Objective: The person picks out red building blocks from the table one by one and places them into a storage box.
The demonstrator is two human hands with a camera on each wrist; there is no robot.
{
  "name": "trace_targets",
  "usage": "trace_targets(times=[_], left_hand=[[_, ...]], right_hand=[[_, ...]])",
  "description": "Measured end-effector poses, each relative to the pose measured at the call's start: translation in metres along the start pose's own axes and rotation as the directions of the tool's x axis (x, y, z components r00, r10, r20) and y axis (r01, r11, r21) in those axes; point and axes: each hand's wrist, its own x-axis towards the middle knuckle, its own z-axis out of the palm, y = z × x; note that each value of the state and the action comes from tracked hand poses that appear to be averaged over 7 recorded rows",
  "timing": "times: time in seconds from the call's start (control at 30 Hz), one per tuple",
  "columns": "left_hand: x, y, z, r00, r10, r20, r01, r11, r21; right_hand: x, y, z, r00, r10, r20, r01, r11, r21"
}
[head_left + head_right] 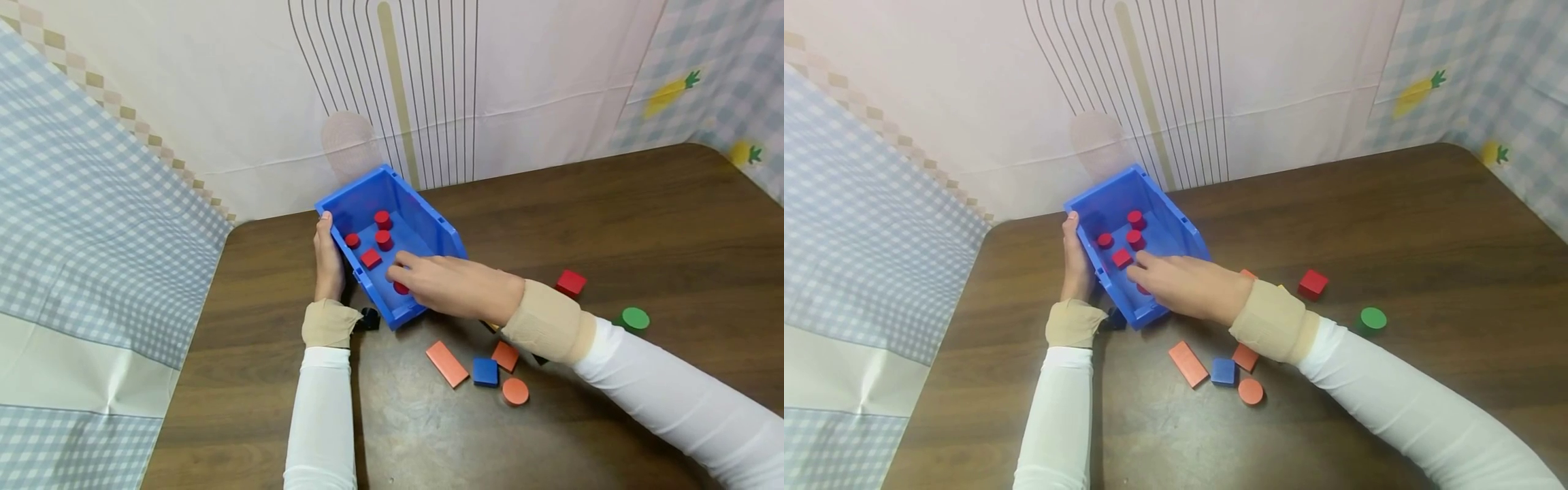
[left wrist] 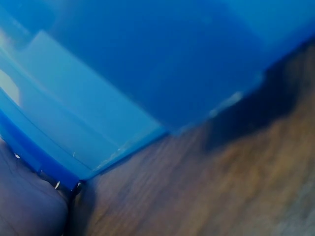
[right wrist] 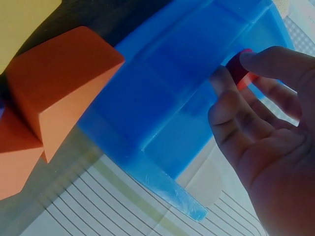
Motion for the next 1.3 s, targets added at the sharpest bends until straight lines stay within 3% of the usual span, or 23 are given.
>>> trace_targets(times=[0.27, 0.63, 1.3], left_hand=[[0.0, -0.002, 0.0, 1.0, 0.004, -0.012, -0.004, 1.0, 0.028], [0.0, -0.001, 0.002, 0.999, 0.008, -0.036, -0.007, 1.0, 0.028], [0.0, 0.0, 0.003, 0.999, 0.017, -0.045, -0.017, 1.0, 0.015]], right_hand=[[0.006, 0.001, 0.0, 1.0, 0.008, -0.01, -0.008, 1.0, 0.01], [0.02, 0.004, 0.004, 0.995, 0.057, 0.078, -0.062, 0.996, 0.065], [0.04, 0.01, 0.015, 0.98, 0.103, 0.171, -0.115, 0.991, 0.062]])
